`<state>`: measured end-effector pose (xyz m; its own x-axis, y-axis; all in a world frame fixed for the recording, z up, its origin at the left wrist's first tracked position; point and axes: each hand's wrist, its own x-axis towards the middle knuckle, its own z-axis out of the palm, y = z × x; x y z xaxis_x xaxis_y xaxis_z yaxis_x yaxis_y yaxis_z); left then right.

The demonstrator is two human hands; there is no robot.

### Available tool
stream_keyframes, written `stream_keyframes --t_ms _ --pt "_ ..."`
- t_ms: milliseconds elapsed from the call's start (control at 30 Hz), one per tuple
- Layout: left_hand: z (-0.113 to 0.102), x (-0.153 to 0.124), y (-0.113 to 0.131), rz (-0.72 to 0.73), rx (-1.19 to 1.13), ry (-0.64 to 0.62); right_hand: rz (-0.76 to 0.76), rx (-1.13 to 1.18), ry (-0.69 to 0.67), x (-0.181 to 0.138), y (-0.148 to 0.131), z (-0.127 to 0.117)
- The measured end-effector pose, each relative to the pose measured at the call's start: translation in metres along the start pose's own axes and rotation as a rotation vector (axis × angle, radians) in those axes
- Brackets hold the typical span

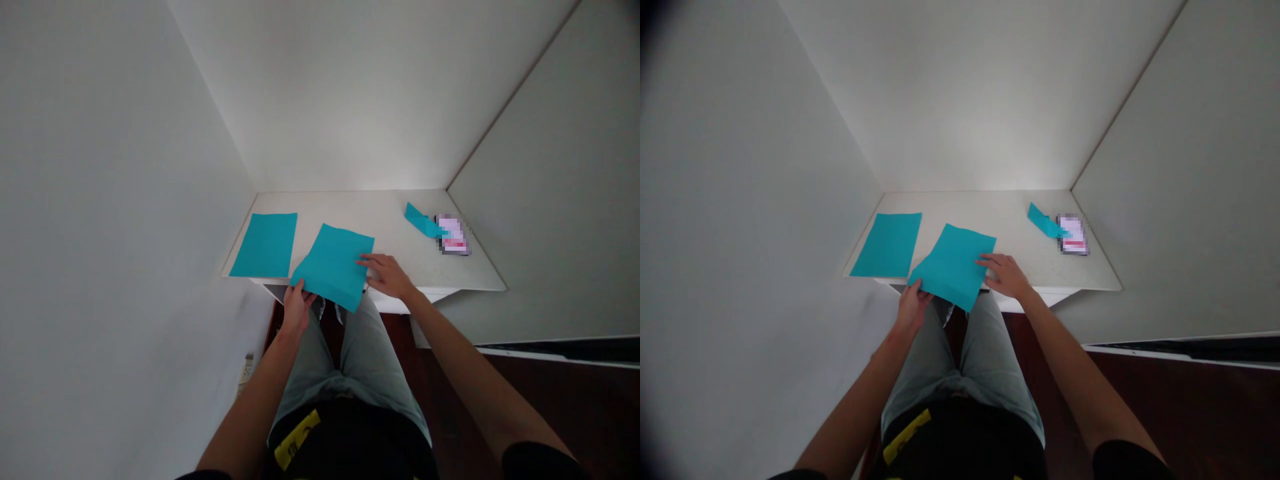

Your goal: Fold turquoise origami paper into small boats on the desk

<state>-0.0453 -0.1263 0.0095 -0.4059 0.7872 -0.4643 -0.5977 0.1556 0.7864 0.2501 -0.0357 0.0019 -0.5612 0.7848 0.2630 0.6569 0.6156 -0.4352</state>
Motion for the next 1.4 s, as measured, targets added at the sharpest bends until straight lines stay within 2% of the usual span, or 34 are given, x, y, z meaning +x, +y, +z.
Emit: stream_keyframes --t_ms 67,133,233,300,433,500,600,667,767,900,1000,1100,1267,1400 --pt "0.005 -0.006 0.0 -0.003 0.013 -0.027 -0.062 0.011 -0.078 -0.005 -0.001 -0.001" --pt "0.01 -0.01 0.003 0.037 0.025 -0.081 -0.084 0.023 -0.102 -0.008 -0.001 -0.001" --pt "0.021 -0.011 0.009 0.115 0.056 -0.213 -0.046 0.066 -0.068 -0.009 -0.002 0.002" --pt "0.028 -0.009 0.012 0.186 0.138 -0.338 0.035 0.123 -0.021 -0.007 -0.001 0.005" --pt "0.042 0.009 0.013 0.492 0.564 -0.548 0.283 0.331 0.099 -0.001 0.005 0.017" --pt "0.048 0.024 0.011 0.665 0.869 -0.589 0.316 0.39 0.17 0.001 0.009 0.023" --pt "0.055 0.043 0.002 0.795 1.266 -0.584 0.285 0.318 0.299 0.002 0.009 0.027" --pt "0.057 0.051 -0.004 0.848 1.438 -0.597 0.288 0.187 0.353 0.003 0.002 0.026" --pt "0.059 0.055 -0.008 0.926 1.579 -0.63 0.26 0.037 0.311 0.009 -0.017 0.025" --pt "0.07 0.06 -0.007 0.959 1.674 -0.613 0.138 0.122 0.182 0.03 -0.033 0.038" --pt "0.082 0.069 -0.01 0.966 1.677 -0.597 0.167 0.211 0.203 0.049 -0.03 0.053" --pt "0.09 0.077 -0.017 0.983 1.665 -0.635 0.228 0.188 0.216 0.062 -0.024 0.063" --pt "0.091 0.083 -0.027 0.977 1.726 -0.623 0.25 0.047 0.13 0.065 -0.027 0.069" --pt "0.086 0.087 -0.021 0.944 1.74 -0.603 0.192 -0.014 0.071 0.055 -0.021 0.066"
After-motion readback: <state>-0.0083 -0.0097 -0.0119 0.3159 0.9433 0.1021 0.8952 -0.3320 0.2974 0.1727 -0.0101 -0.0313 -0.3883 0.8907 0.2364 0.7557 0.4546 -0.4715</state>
